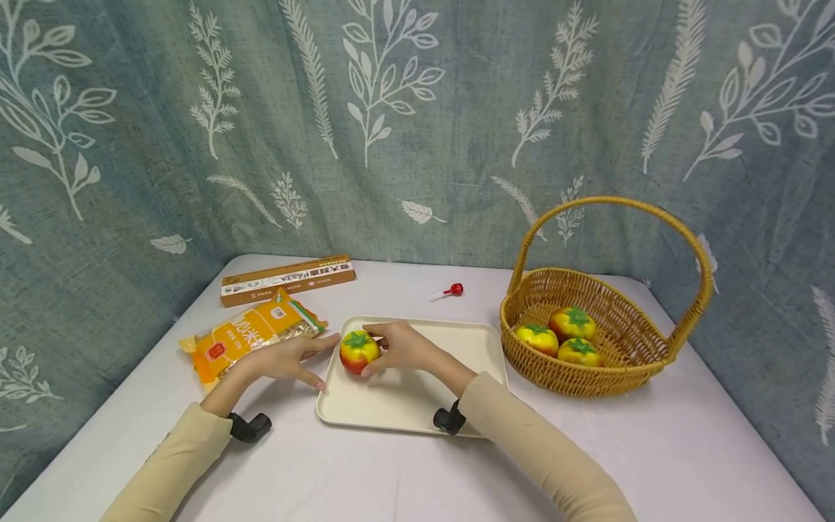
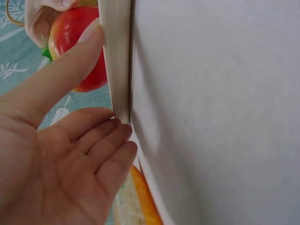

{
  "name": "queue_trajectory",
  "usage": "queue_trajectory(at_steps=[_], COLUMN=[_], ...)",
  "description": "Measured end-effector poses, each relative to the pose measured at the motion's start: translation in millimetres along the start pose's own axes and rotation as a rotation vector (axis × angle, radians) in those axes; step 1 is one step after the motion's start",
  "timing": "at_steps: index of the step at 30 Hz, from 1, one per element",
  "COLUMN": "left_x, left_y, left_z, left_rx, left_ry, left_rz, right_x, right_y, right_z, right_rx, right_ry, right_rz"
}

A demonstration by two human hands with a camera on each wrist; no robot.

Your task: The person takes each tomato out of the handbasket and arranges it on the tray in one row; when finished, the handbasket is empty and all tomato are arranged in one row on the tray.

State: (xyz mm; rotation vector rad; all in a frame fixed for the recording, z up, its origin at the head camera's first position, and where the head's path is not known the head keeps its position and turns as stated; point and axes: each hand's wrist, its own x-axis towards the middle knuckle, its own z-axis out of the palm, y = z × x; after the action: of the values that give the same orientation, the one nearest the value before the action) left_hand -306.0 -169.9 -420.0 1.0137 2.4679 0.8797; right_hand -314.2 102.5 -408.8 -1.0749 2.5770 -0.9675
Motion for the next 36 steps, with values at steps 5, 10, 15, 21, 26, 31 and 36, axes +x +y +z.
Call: queue_trajectory(at_steps=[5,10,15,21,26,31,36], left_x=[0.1,0.8,-0.3,-0.7,-1.0,-0.8,-0.8], left_y=[-0.4,-0.9,1.2,1.8,1.0,0.6,1.5], left_z=[0.6,0.2,1.2,1.2,1.6,2.1,1.9], left_rx=[-0.005,0.002,-0.006,0.003,-0.009,-0.016,-0.021], left_ry=[-0.008,-0.003,-0.007,0.000,0.003,0.000,-0.001], left_rz=[-0.004,-0.004,-0.016,-0.006,-0.005,0.001,0.000], right_x=[-1.2,-4.1,-8.1,-16.2,-24.7,-34.3,-48.4], right_y=[-1,-2,-1,-4,-7,-9,-10], right_z=[0,-2,-4,-9,-14,-18,-24], right_rx=[0.000,0.003,0.039,-0.013,-0.052,-0.071,-0.052], right_ry=[-0.008,-0.012,-0.024,0.007,0.046,0.090,0.123], right_rz=[-0.006,-0.003,-0.004,0.009,0.021,0.047,0.062])
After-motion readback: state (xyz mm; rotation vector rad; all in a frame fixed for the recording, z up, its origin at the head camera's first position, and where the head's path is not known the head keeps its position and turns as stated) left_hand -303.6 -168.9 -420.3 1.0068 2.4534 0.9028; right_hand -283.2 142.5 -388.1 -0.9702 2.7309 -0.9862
